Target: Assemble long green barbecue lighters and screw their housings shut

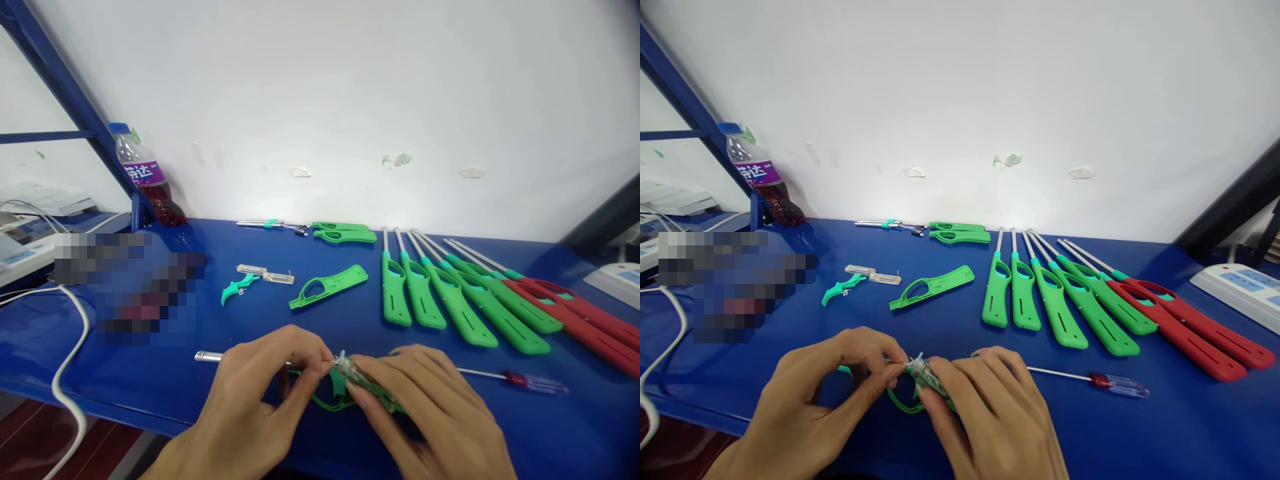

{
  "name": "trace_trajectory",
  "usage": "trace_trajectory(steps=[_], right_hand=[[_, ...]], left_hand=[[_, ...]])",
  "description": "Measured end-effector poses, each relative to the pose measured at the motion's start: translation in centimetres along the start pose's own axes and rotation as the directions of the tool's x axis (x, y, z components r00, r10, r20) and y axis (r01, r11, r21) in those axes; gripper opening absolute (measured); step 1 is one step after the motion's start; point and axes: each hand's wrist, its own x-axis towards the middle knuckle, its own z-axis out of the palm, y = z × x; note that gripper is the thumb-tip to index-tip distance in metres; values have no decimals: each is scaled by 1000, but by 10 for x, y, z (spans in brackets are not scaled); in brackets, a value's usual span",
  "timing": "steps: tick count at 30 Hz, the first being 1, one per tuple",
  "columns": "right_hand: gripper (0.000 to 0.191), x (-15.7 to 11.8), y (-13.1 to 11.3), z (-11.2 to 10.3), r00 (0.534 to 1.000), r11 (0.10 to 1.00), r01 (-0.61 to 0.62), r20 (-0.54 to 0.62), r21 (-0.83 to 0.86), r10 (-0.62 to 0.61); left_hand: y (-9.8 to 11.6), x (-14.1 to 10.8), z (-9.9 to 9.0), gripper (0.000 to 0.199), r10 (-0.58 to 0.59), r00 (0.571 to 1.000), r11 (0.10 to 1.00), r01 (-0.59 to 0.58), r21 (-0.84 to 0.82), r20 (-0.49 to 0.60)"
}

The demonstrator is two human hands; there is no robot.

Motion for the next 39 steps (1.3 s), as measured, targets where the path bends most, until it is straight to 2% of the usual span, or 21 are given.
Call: trace_trajectory(steps=[8,14,27,31,35,39], right_hand=[[16,-1,-2,0,999,999,39,11,-20,-39],[15,0,-5,3,999,998,52,0,-26,-52],[16,-1,-9,4,995,990,95,-13,-107,-97],[16,0,-9,2,994,991,101,45,-89,-97],[15,-1,-5,1,998,996,60,16,-70,-59],[17,-6,2,2,1000,991,-18,-17,-130,16]], left_hand=[[1,0,3,33,76,997,995,-76,70,-3],[-2,-5,6,37,202,979,973,-204,106,23],[-3,-19,18,37,261,964,951,-249,185,-45],[-2,-21,17,38,225,974,957,-217,191,-19],[-2,-18,17,39,212,976,964,-202,171,-42],[-5,-9,16,28,111,993,989,-106,100,-39]])
